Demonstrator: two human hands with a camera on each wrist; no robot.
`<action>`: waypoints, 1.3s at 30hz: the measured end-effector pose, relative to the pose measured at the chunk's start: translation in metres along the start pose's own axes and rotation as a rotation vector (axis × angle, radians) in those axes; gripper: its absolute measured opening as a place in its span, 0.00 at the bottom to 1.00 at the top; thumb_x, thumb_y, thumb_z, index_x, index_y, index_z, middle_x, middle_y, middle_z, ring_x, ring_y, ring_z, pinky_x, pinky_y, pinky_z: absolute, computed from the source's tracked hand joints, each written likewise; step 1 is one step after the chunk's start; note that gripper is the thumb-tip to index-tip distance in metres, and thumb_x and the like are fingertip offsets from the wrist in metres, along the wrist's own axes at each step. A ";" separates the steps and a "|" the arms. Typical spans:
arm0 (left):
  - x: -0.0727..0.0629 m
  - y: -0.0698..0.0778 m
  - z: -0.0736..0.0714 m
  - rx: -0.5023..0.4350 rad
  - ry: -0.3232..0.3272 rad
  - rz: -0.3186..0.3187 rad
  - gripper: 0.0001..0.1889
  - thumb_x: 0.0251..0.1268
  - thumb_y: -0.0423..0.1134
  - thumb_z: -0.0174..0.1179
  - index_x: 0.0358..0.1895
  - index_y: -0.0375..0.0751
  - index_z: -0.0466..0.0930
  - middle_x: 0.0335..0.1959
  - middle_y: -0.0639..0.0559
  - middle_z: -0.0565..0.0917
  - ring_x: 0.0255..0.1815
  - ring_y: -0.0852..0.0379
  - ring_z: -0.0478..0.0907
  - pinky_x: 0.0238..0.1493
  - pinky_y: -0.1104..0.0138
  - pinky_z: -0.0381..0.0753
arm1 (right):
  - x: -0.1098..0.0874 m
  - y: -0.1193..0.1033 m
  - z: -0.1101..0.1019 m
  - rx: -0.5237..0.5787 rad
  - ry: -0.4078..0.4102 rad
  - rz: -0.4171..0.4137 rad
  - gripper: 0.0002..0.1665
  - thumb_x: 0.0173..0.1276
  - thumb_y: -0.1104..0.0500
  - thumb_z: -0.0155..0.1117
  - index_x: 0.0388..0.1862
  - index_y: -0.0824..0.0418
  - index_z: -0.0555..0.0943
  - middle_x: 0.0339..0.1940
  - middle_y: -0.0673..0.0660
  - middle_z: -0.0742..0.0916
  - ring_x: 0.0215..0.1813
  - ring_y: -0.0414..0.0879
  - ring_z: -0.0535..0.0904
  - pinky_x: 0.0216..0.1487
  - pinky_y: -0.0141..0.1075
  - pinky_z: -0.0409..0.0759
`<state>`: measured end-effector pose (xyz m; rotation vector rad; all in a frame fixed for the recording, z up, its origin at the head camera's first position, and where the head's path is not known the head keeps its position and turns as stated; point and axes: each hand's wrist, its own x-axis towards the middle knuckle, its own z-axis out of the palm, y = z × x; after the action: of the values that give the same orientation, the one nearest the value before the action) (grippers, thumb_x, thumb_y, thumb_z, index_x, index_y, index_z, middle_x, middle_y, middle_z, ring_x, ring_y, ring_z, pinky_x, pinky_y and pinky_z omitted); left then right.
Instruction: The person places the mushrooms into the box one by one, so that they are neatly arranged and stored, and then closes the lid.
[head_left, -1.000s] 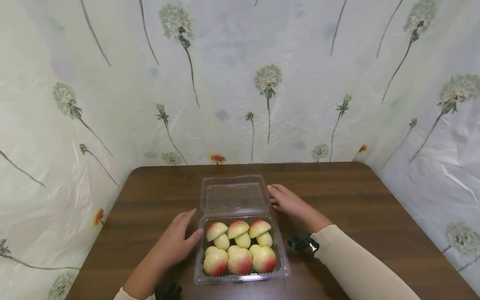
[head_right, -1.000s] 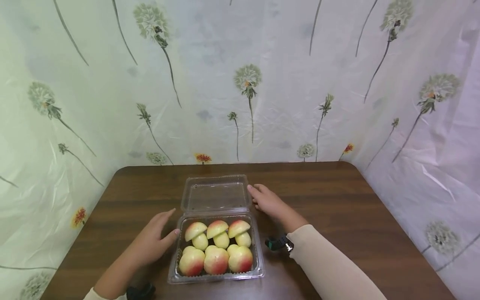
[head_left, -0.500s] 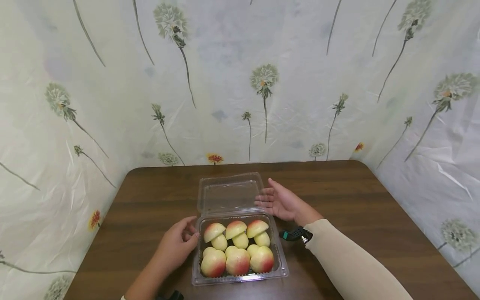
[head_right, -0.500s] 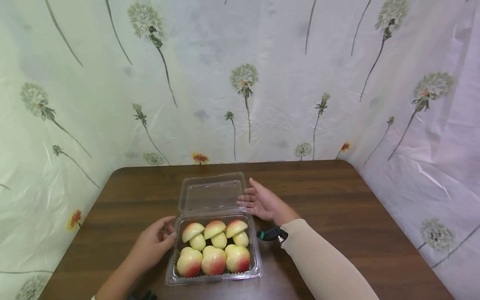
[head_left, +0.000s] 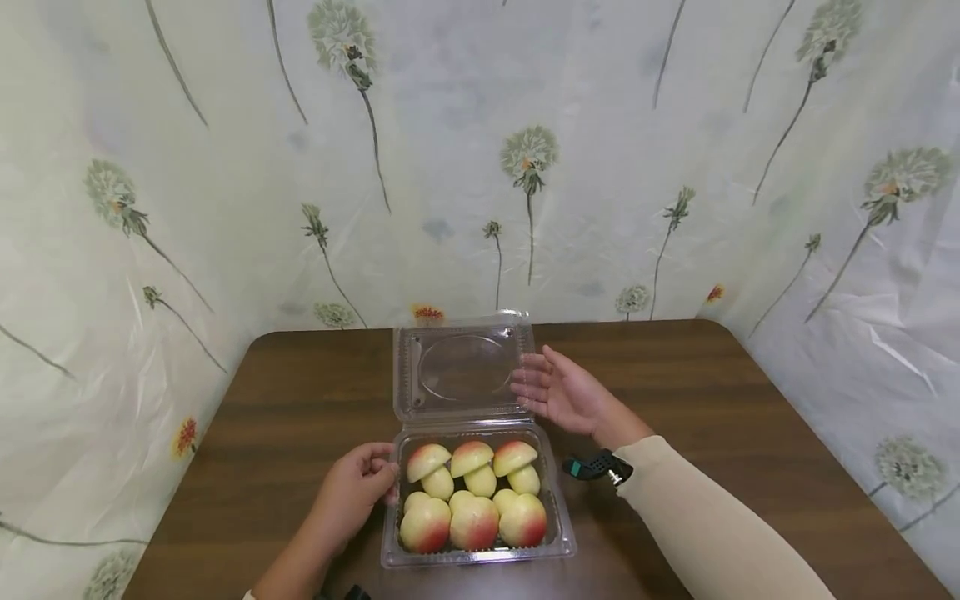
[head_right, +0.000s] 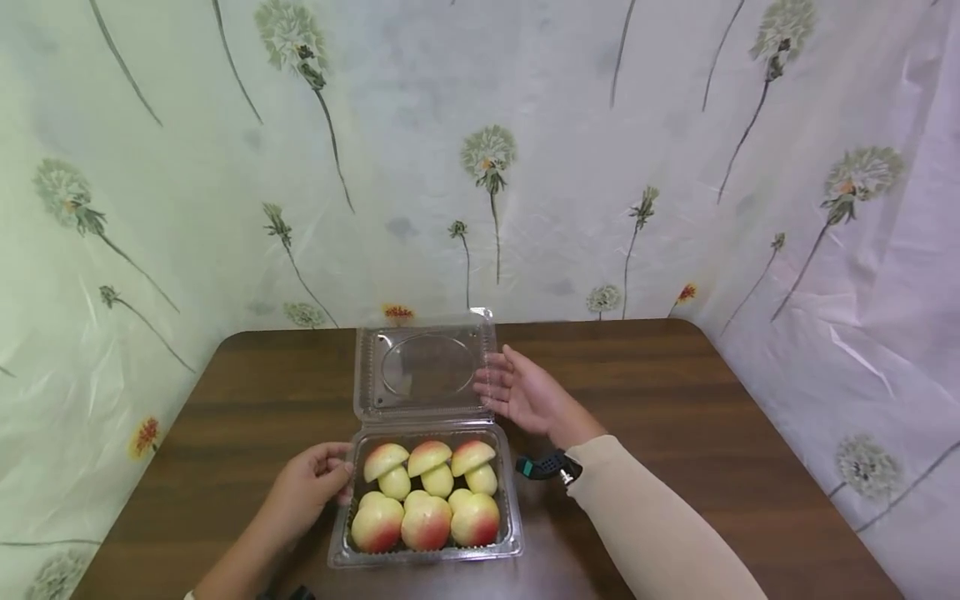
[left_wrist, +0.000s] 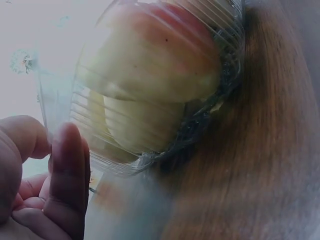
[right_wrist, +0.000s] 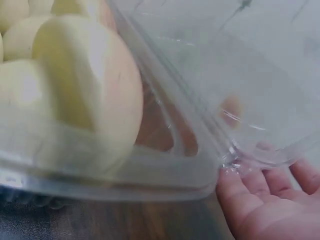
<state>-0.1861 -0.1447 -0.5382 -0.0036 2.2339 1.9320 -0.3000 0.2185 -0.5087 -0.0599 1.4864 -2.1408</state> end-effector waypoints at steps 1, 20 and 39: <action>0.000 0.002 0.000 -0.010 -0.002 -0.007 0.18 0.72 0.31 0.64 0.62 0.29 0.78 0.30 0.46 0.81 0.26 0.53 0.81 0.32 0.67 0.85 | -0.002 -0.002 0.001 0.002 0.003 -0.013 0.45 0.87 0.34 0.34 0.87 0.62 0.46 0.84 0.70 0.57 0.81 0.63 0.60 0.73 0.42 0.75; -0.001 -0.002 0.001 -0.115 -0.038 -0.051 0.12 0.74 0.28 0.59 0.55 0.24 0.74 0.32 0.47 0.80 0.29 0.55 0.80 0.32 0.68 0.87 | -0.072 -0.011 0.043 -0.145 -0.017 -0.215 0.23 0.86 0.36 0.41 0.58 0.49 0.76 0.66 0.49 0.77 0.80 0.52 0.58 0.87 0.53 0.44; -0.005 -0.006 -0.001 -0.260 -0.142 -0.160 0.10 0.77 0.32 0.55 0.54 0.32 0.71 0.35 0.55 0.77 0.32 0.63 0.76 0.34 0.70 0.84 | -0.142 0.051 0.061 -0.403 0.036 -0.286 0.30 0.85 0.60 0.47 0.78 0.72 0.56 0.86 0.69 0.50 0.85 0.66 0.32 0.81 0.68 0.37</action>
<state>-0.1806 -0.1476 -0.5429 -0.0756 1.8227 2.0496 -0.1382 0.2161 -0.4933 -0.4007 2.0125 -2.0227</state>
